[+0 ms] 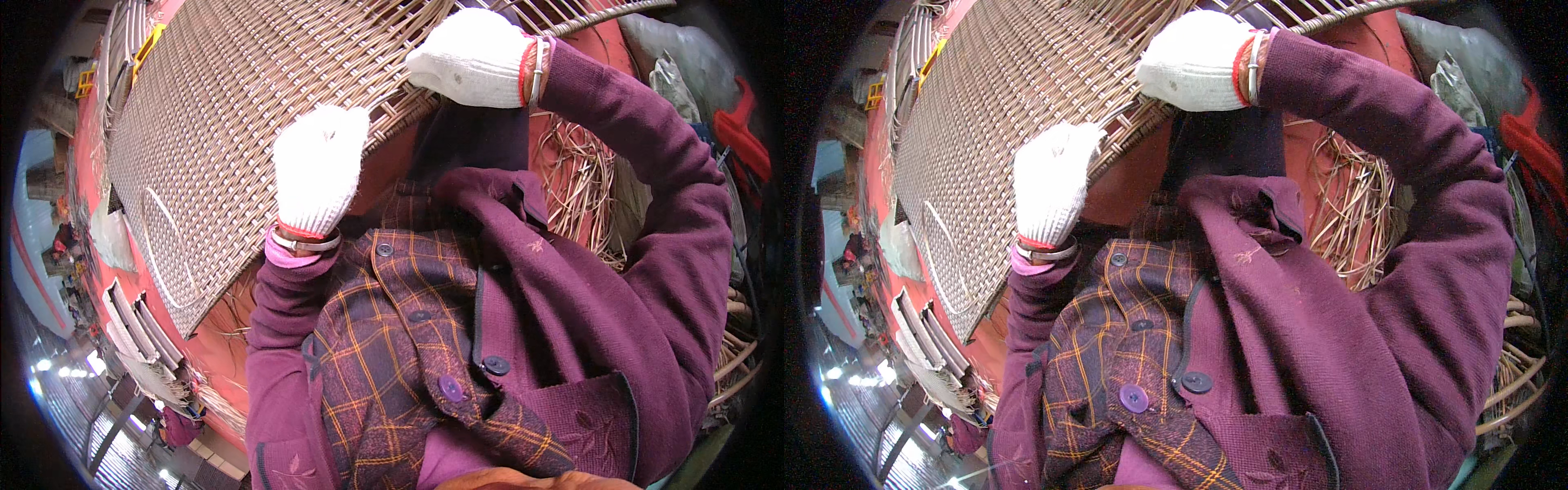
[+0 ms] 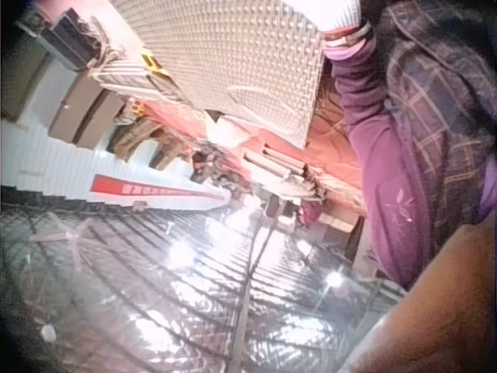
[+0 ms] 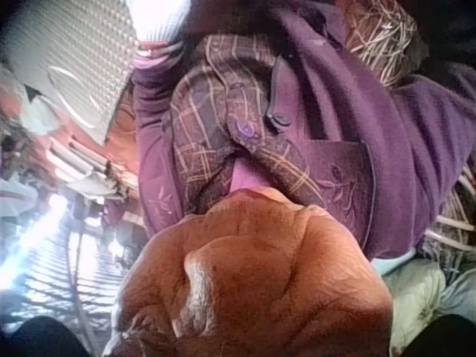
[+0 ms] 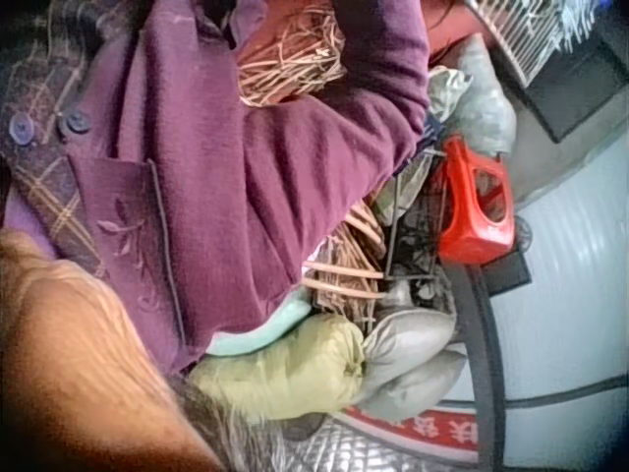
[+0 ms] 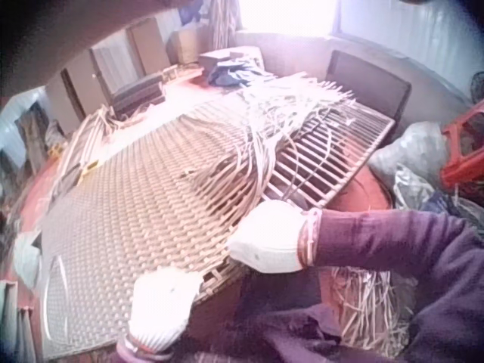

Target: The person weaves thin strips into a large basket frame, threading them through the existing weave and tightening them by hand. They repeatedly adjust the strips and the basket's position to maintain alignment and tension.

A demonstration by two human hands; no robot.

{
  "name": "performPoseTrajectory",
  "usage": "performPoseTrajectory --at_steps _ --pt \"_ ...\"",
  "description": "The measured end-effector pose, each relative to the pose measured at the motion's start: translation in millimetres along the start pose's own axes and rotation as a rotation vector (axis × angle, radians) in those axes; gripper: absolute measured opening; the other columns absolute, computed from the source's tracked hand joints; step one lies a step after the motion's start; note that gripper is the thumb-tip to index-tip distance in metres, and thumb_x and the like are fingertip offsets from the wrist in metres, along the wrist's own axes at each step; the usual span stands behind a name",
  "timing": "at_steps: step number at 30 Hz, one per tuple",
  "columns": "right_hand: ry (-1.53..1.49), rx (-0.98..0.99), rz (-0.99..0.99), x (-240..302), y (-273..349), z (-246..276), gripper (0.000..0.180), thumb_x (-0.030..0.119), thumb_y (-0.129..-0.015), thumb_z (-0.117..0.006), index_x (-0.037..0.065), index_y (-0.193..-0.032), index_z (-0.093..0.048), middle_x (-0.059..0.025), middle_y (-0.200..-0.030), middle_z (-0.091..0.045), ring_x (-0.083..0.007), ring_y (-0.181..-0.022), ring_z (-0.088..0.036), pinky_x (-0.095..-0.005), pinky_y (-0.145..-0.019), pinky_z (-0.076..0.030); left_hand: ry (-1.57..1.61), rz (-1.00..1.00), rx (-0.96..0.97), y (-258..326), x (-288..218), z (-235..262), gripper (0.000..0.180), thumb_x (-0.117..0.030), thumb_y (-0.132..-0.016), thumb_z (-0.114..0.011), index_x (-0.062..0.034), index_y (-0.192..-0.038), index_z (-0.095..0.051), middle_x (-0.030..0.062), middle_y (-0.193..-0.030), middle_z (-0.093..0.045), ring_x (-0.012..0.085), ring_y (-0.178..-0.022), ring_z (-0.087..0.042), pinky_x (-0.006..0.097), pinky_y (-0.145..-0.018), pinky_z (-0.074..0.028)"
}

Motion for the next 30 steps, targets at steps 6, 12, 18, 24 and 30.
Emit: performPoseTrajectory --at_steps 6,12,18,24,30 --pt "-0.052 -0.04 0.05 -4.7 -4.8 -6.3 0.016 0.026 -0.095 -0.069 0.013 -0.093 -0.079 -0.0173 -0.084 -0.075 -0.0391 -0.083 -0.077 -0.0476 -0.075 -0.062 -0.32 -0.371 0.004 -1.1 -3.5 -15.5 0.008 -0.011 -0.099 -0.066 -0.0067 -0.103 -0.071 0.0103 -0.085 -0.064 0.0299 -0.075 -0.065 0.043 -0.063 -0.049" --pt "-0.122 0.047 -0.043 -14.1 8.5 -9.5 0.022 0.023 -0.101 -0.066 0.008 -0.085 -0.071 -0.0092 -0.067 -0.066 -0.027 -0.056 -0.064 -0.0395 -0.054 -0.051 -0.279 -0.176 0.089 -27.7 -18.1 -35.5 0.013 -0.014 -0.104 -0.066 -0.0054 -0.097 -0.073 0.0109 -0.085 -0.067 0.0308 -0.076 -0.068 0.043 -0.067 -0.054" --pt "0.007 -0.255 -0.153 -46.7 64.8 73.8 0.012 0.021 -0.091 -0.069 0.014 -0.094 -0.078 -0.0106 -0.071 -0.068 -0.0328 -0.069 -0.07 -0.042 -0.065 -0.058 0.381 0.128 -0.363 -34.2 -16.5 3.3 0.019 -0.002 -0.1 -0.074 0.0026 -0.118 -0.076 0.0145 -0.11 -0.077 0.0226 -0.095 -0.076 0.032 -0.085 -0.06" --pt "-0.528 -0.311 -0.639 -20.4 92.6 89.9 0.018 0.018 -0.102 -0.075 0.002 -0.095 -0.077 -0.0064 -0.074 -0.066 -0.0109 -0.071 -0.063 -0.031 -0.069 -0.053 0.695 0.14 0.049 -69.9 -31.7 -31.6 0.022 -0.012 -0.107 -0.068 -0.0007 -0.124 -0.077 0.0041 -0.108 -0.079 0.0089 -0.088 -0.07 0.026 -0.078 -0.057" --pt "-0.384 -0.283 -0.504 -17.6 80.2 83.0 0.022 0.025 -0.102 -0.072 0.004 -0.095 -0.073 -0.0101 -0.073 -0.062 -0.0224 -0.07 -0.066 -0.0356 -0.069 -0.053 0.822 0.324 0.156 -76.2 -22.8 -29.5 0.023 -0.017 -0.107 -0.069 -0.0001 -0.116 -0.081 -0.0009 -0.086 -0.074 0.0037 -0.071 -0.059 0.021 -0.063 -0.046"
Point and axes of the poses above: each hand's wrist, its own y-axis away from the middle knuckle, its own z-axis out of the back of the hand, x = y × z, the point moved 4 cm from there along -y, towards the middle knuckle
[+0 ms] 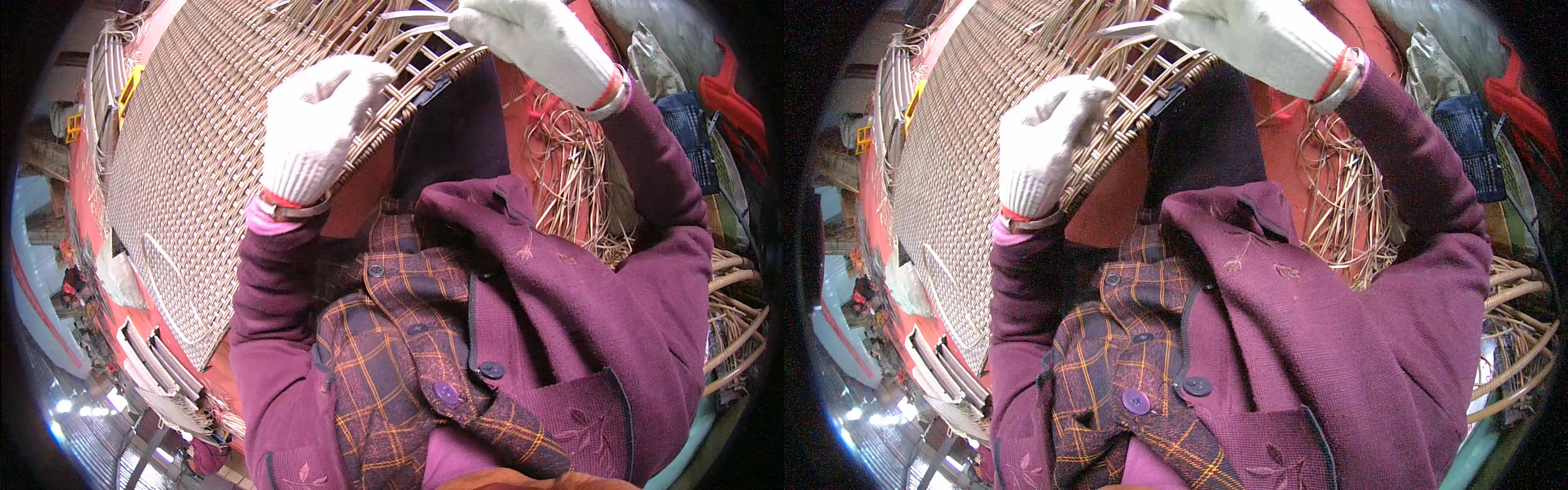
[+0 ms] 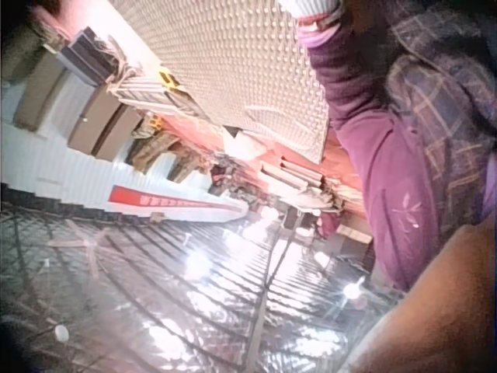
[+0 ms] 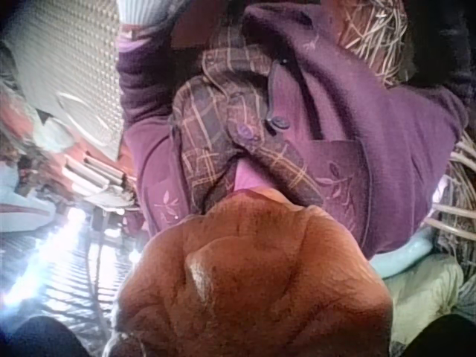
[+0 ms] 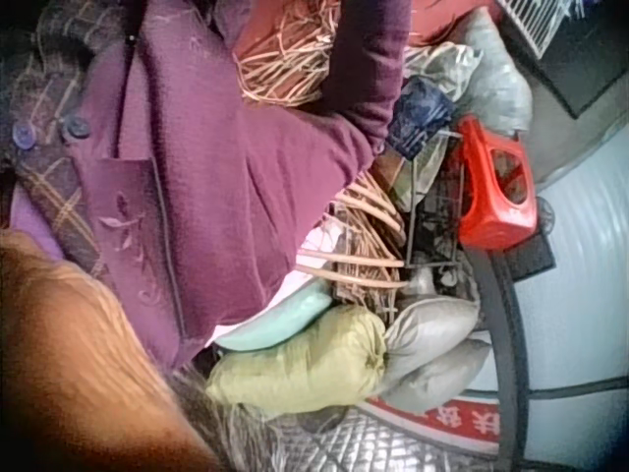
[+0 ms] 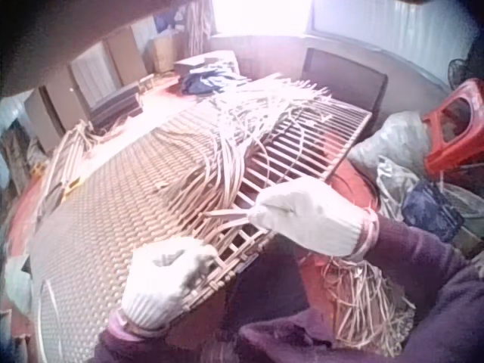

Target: The person weaves thin strips into a large basket frame, threading them through the existing weave and tightening them by hand. They repeatedly adjust the strips and the basket's position to maintain alignment and tension.

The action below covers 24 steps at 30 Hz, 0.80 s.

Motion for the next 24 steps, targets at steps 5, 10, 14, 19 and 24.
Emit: performPoseTrajectory --at_steps 5,10,14,19,24 --pt "0.41 0.047 0.153 -15.2 1.8 -5.4 0.019 0.029 -0.096 -0.074 0.013 -0.086 -0.07 -0.0104 -0.068 -0.061 -0.0353 -0.068 -0.069 -0.0424 -0.064 -0.054 -0.106 0.149 -0.035 14.4 11.5 23.6 0.02 -0.017 -0.105 -0.073 0.0 -0.105 -0.082 -0.0006 -0.082 -0.075 0.0045 -0.069 -0.061 0.022 -0.062 -0.046" --pt "0.672 0.256 0.118 -21.4 -0.6 -18.2 0.016 0.024 -0.092 -0.069 0.012 -0.082 -0.07 -0.011 -0.065 -0.063 -0.0341 -0.058 -0.068 -0.0487 -0.054 -0.052 -0.205 0.033 0.003 20.3 17.0 25.8 0.02 -0.019 -0.104 -0.072 -0.0015 -0.105 -0.083 -0.002 -0.08 -0.072 0.0023 -0.067 -0.055 0.022 -0.059 -0.041" --pt "0.699 0.28 0.185 -17.9 -17.7 -34.7 0.019 0.021 -0.087 -0.068 0.007 -0.075 -0.07 -0.0133 -0.064 -0.065 -0.0351 -0.058 -0.07 -0.0488 -0.053 -0.055 -0.367 -0.062 0.034 13.6 19.7 23.2 0.018 -0.018 -0.103 -0.074 -0.0013 -0.105 -0.082 -0.0023 -0.084 -0.073 0.0025 -0.071 -0.057 0.022 -0.062 -0.042" --pt "0.588 0.261 0.245 -15.0 -25.1 -42.7 0.019 0.022 -0.086 -0.069 0.007 -0.074 -0.072 -0.0151 -0.066 -0.068 -0.036 -0.061 -0.072 -0.0476 -0.056 -0.058 -0.321 -0.093 0.021 18.3 17.7 25.5 0.018 -0.018 -0.104 -0.072 -0.0018 -0.103 -0.081 -0.0029 -0.081 -0.071 0.0026 -0.068 -0.055 0.023 -0.06 -0.041" --pt "0.525 0.339 -0.079 -24.6 -8.5 5.7 0.035 0.043 -0.095 -0.076 0.009 -0.085 -0.075 -0.0152 -0.077 -0.07 -0.0384 -0.072 -0.072 -0.0482 -0.068 -0.056 -0.173 0.059 -0.128 31.1 18.4 36.6 0.023 -0.02 -0.107 -0.067 -0.001 -0.103 -0.08 -0.0037 -0.076 -0.066 0.0036 -0.064 -0.053 0.024 -0.058 -0.041"
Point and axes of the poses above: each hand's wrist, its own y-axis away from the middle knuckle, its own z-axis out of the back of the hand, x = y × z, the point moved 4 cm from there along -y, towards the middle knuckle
